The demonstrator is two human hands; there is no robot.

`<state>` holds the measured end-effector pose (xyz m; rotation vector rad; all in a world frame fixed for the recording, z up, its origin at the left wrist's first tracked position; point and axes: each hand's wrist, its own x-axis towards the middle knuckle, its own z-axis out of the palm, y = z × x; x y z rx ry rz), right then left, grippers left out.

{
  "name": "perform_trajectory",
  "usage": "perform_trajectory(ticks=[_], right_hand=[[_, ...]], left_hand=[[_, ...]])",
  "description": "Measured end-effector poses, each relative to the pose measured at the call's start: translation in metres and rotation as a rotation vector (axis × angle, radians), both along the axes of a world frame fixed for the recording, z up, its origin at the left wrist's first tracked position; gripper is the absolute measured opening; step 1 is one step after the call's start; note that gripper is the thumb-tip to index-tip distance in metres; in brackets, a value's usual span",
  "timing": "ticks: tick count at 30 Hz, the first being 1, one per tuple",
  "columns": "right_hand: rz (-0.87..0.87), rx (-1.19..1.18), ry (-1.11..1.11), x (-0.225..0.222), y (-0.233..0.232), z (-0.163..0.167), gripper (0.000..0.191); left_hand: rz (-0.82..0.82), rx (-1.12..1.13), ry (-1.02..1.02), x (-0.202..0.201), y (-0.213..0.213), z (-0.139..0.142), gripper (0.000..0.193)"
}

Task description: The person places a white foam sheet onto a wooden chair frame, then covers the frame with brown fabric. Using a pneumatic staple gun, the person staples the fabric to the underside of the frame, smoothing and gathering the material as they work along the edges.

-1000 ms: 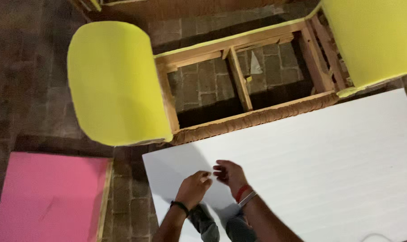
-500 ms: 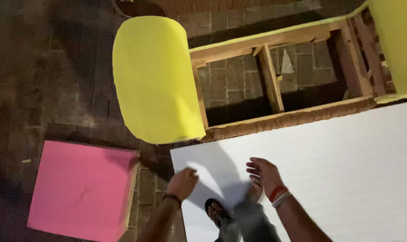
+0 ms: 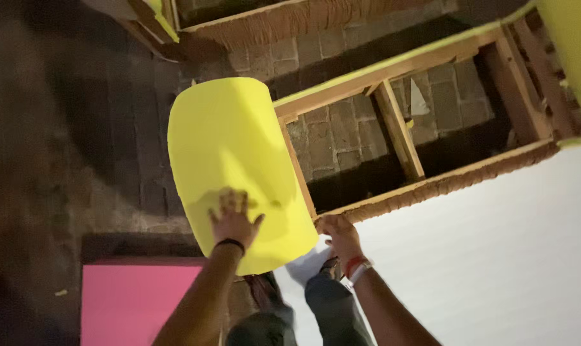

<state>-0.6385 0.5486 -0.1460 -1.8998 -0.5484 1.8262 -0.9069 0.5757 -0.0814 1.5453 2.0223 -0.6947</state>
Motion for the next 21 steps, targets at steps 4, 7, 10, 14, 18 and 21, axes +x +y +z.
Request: perform_trajectory(ticks=[4,7,10,14,18,21], right_hand=[[0.091,0.039,-0.078,-0.056,0.011,0.001,0.059],[0.223,0.075,-0.198,-0.103,0.006,0.002,0.072],[0.295,0.032,-0.327,-0.156,-0.004,0.005,0.086],[0.293,-0.067,-0.561,-0.219,-0.018,0.01,0.098],[0.445,-0.252,-0.844,-0.262,-0.034,0.005,0.106],[0.313,-0.172,-0.942,-0.27,-0.06,-0.004,0.098]], left_hand=[[0.029,-0.02,0.103,-0.072,0.011,-0.004,0.08],[-0.045,0.08,0.025,-0.123,0.044,-0.012,0.085],[-0.124,0.118,0.016,-0.163,0.092,-0.026,0.087],[-0.285,0.275,-0.062,-0.194,0.193,-0.049,0.095],[-0.03,0.217,-0.425,-0.238,0.22,-0.052,0.111],[0.32,0.017,-0.643,-0.249,0.245,-0.054,0.1]])
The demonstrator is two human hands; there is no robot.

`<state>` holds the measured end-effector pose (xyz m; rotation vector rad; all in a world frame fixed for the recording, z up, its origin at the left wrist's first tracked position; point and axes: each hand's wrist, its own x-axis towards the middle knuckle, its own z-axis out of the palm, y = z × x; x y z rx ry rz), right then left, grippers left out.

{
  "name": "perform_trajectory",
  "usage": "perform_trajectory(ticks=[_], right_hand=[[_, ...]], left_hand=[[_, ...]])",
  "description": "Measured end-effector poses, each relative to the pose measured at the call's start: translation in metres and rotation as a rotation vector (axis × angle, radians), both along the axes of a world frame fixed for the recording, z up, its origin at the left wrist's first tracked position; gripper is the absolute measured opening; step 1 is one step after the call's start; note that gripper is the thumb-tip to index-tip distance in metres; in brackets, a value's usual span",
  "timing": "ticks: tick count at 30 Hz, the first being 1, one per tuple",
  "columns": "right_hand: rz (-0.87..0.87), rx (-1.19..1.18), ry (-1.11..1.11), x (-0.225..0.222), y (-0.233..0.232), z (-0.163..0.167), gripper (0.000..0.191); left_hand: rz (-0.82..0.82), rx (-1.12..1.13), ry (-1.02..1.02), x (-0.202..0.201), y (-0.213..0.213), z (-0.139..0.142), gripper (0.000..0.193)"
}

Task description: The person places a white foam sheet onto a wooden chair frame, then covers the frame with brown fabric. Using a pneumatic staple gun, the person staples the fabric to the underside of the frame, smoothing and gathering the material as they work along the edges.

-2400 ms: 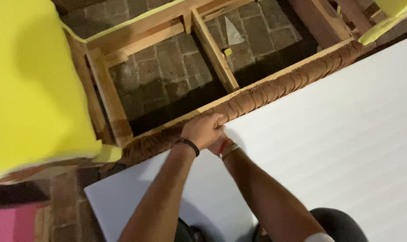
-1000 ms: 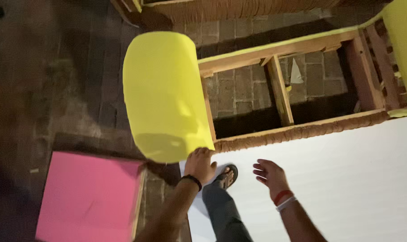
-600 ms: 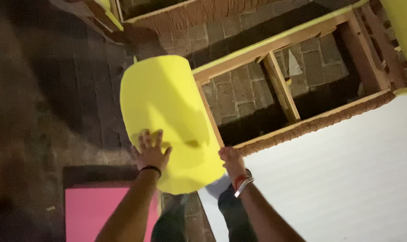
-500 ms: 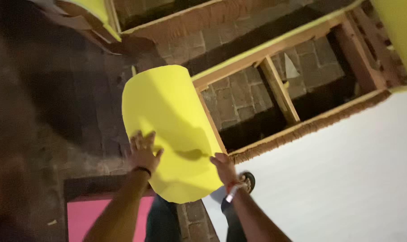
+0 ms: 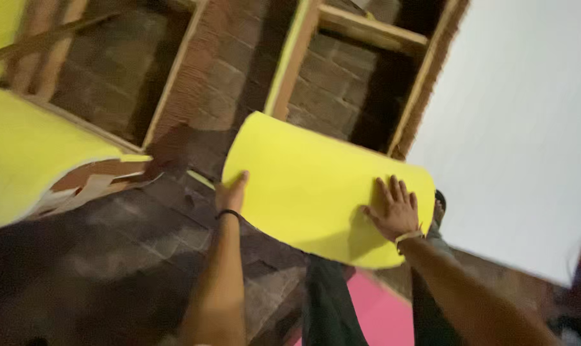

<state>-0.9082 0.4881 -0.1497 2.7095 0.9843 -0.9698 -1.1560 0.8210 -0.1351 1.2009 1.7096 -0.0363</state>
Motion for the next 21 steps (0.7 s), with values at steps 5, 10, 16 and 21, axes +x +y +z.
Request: perform_trajectory(ticks=[5,10,16,21], right_hand=[[-0.078,0.201,-0.147,-0.032,-0.065,-0.014,0.092],[-0.059,0.152,-0.276,-0.041,-0.073,-0.03,0.09],[-0.104,0.338,-0.272,-0.044,-0.086,-0.019,0.084],[-0.178,0.498,-0.229,-0.029,-0.125,-0.01,0.082]], left_hand=[[0.109,-0.252,-0.165,-0.015,0.002,-0.008,0.09],[0.092,-0.265,-0.319,-0.016,-0.007,-0.036,0.093],[0.005,-0.225,-0.113,-0.008,-0.019,-0.033,0.089],[0.034,-0.126,-0.083,0.016,-0.071,0.021,0.091]])
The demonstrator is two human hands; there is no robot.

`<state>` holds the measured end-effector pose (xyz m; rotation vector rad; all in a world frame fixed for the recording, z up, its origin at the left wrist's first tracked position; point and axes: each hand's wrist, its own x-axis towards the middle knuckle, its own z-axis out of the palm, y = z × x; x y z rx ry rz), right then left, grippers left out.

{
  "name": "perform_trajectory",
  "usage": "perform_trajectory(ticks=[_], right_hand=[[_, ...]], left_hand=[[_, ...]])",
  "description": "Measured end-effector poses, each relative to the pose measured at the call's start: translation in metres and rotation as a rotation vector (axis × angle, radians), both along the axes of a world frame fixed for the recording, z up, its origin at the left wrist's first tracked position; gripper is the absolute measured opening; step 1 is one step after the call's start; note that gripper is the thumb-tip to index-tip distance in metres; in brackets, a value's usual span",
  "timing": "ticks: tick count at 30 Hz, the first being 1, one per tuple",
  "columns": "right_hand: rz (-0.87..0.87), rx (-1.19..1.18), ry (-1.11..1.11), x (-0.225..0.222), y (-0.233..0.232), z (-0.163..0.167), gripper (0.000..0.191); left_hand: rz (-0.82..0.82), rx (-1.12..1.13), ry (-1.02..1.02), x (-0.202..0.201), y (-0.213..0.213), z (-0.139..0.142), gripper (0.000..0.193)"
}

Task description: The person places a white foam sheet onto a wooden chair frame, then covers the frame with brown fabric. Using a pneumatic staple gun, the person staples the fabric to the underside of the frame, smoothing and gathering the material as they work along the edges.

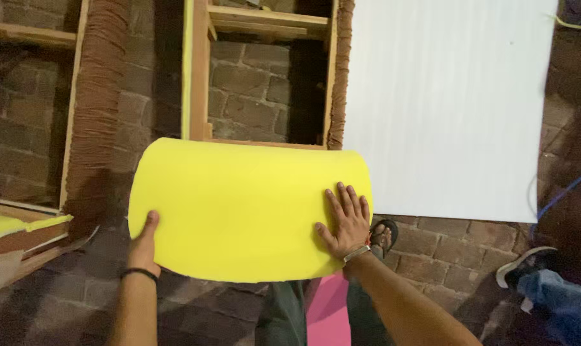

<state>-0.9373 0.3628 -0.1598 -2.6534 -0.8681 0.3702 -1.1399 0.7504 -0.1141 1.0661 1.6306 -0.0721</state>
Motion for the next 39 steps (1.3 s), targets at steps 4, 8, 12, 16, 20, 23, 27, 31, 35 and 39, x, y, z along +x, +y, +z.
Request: perform_trajectory(ticks=[4,8,12,16,20,23,27,31,35,39], right_hand=[[0.001,0.037,0.04,0.024,-0.057,0.0,0.084],[0.014,-0.043,0.175,0.059,-0.135,-0.011,0.084],[-0.001,-0.215,0.441,0.125,-0.218,-0.018,0.095],[-0.413,-0.425,0.822,0.174,-0.264,0.009,0.069],[-0.667,-0.114,0.836,0.168,-0.277,0.08,0.06],[-0.871,0.312,1.108,0.146,-0.293,0.153,0.063],[-0.588,0.255,0.884,0.145,-0.288,0.215,0.08],[-0.53,-0.148,0.424,0.121,-0.259,0.212,0.113],[-0.437,-0.363,-0.098,0.106,-0.258,0.165,0.113],[-0.446,-0.312,-0.195,0.127,-0.311,0.131,0.108]], left_hand=[[0.054,0.012,0.167,0.021,-0.057,0.046,0.088],[0.089,-0.034,0.284,0.03,-0.148,0.07,0.075],[-0.043,-0.083,-0.399,0.049,-0.278,0.07,0.057],[-0.59,-0.149,-0.412,0.081,-0.421,0.088,0.09],[-1.196,-0.349,-0.364,0.118,-0.472,0.119,0.11],[-1.425,-0.373,-0.562,0.148,-0.462,0.147,0.09],[-1.437,-0.075,-0.619,0.202,-0.416,0.18,0.043],[-1.346,0.251,-0.374,0.25,-0.363,0.179,0.035],[-1.428,0.41,-0.331,0.272,-0.334,0.148,0.04],[-1.58,0.875,-0.157,0.312,-0.309,0.104,0.066]])
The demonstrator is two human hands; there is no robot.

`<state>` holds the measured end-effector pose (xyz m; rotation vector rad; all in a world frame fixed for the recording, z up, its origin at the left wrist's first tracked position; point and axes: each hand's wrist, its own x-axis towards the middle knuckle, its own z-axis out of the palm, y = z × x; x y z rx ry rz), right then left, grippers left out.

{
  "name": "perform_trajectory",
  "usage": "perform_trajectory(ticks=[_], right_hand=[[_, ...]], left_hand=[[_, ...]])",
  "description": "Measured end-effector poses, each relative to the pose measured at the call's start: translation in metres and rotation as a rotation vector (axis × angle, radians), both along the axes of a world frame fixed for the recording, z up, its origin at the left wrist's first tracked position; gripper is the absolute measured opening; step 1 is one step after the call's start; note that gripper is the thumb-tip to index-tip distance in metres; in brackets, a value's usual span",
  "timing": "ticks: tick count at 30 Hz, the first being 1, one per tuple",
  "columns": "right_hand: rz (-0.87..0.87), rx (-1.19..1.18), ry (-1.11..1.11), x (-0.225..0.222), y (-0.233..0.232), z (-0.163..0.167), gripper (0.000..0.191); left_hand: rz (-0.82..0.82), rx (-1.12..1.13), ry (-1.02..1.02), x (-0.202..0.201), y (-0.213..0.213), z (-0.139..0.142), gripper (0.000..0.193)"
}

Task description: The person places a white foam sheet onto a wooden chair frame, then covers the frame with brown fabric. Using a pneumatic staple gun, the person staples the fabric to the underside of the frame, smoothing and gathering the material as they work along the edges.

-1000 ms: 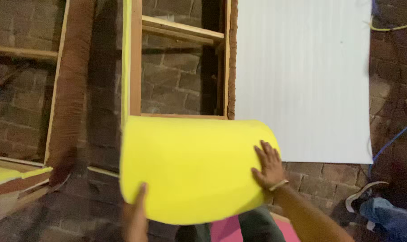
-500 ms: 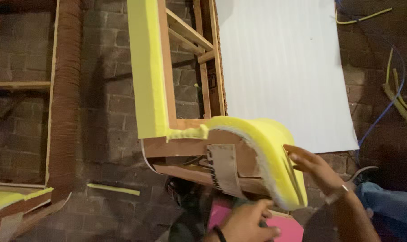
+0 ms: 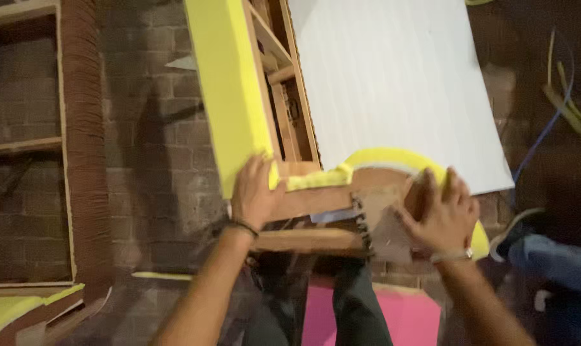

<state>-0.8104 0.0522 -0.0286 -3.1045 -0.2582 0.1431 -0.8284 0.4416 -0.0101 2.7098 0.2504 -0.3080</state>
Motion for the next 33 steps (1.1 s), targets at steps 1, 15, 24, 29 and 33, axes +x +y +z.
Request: perform_trajectory(ticks=[1,15,24,29,33], right_hand=[[-0.015,0.013,0.03,0.001,-0.016,-0.005,0.109],[-0.293,0.07,0.356,0.079,-0.144,-0.088,0.125],[-0.326,0.12,0.397,0.077,-0.145,-0.097,0.128],[-0.345,-0.012,0.518,0.084,-0.138,-0.066,0.128],[-0.402,0.044,0.482,0.07,-0.116,-0.039,0.113]], left_hand=[[0.014,0.032,0.037,0.015,0.002,-0.012,0.07],[-0.169,0.354,0.159,0.085,-0.153,-0.043,0.075],[-0.149,0.408,0.114,0.078,-0.158,-0.055,0.075],[-0.147,0.421,0.131,0.078,-0.161,-0.043,0.075],[-0.235,0.341,0.284,0.072,-0.157,-0.019,0.087]])
